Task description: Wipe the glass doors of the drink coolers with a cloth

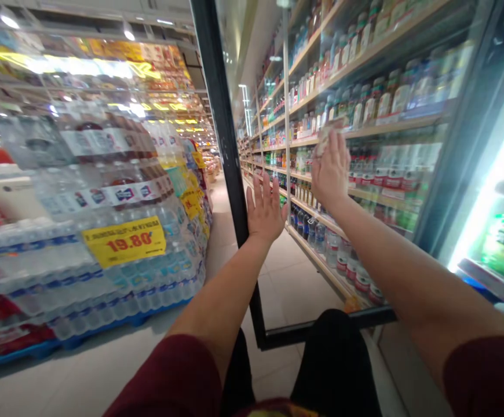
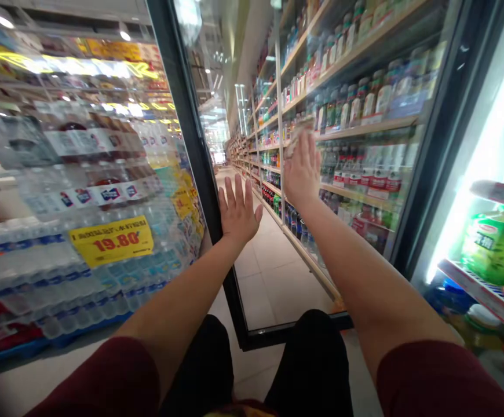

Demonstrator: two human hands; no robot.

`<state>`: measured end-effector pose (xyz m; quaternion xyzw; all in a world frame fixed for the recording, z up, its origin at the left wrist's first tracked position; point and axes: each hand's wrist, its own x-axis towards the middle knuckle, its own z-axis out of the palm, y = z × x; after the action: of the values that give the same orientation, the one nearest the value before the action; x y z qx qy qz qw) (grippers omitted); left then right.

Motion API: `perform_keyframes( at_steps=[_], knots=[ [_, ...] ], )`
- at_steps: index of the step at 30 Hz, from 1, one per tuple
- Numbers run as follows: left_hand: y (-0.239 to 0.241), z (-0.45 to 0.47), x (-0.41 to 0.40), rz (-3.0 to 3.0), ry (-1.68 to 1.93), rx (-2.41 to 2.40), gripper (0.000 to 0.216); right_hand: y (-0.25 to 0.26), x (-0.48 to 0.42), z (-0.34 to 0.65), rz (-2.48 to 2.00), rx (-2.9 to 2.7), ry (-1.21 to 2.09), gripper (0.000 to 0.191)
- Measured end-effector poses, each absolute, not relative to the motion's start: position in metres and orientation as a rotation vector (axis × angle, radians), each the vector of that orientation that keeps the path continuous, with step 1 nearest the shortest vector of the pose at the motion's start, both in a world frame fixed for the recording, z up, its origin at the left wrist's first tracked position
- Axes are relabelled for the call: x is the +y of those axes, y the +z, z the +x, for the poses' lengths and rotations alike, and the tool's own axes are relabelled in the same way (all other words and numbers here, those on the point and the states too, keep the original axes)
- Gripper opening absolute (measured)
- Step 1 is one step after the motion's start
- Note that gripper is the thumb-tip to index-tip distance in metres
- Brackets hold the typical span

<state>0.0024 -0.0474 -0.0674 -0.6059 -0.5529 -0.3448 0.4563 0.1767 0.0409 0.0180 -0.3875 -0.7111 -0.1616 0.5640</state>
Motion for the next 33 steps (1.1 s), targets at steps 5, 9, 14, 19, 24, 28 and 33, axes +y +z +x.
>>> perform_keyframes(
  at_steps=[5, 9, 14, 19, 24, 28, 33],
  knots=[
    [-0.066, 0.004, -0.05, -1.482, -0.767, -1.446, 0.076, 0.019, 0.038, 0.176, -0.704, -1.844, -0.519, 0.066],
    [-0.067, 0.003, -0.05, -1.473, -0.748, -1.481, 0.076, 0.024, 0.06, 0.199, -0.976, -1.418, -0.265, 0.068],
    [-0.067, 0.004, -0.049, -1.472, -0.768, -1.45, 0.075, 0.025, 0.047, 0.185, -0.841, -1.636, -0.404, 0.066],
    [-0.067, 0.003, -0.049, -1.483, -0.798, -1.445, 0.074, 0.039, 0.046, 0.188, -0.776, -1.777, -0.545, 0.069],
    [-0.067, 0.002, -0.047, -1.495, -0.795, -1.455, 0.075, 0.04, 0.056, 0.199, -0.927, -1.578, -0.447, 0.066],
    [-0.065, 0.002, -0.047, -1.507, -0.805, -1.472, 0.075, 0.028, 0.056, 0.205, -0.752, -1.827, -0.531, 0.071],
    [-0.064, 0.003, -0.048, -1.521, -0.818, -1.484, 0.075, 0.016, 0.074, 0.225, -1.058, -1.353, -0.267, 0.074]
  ],
)
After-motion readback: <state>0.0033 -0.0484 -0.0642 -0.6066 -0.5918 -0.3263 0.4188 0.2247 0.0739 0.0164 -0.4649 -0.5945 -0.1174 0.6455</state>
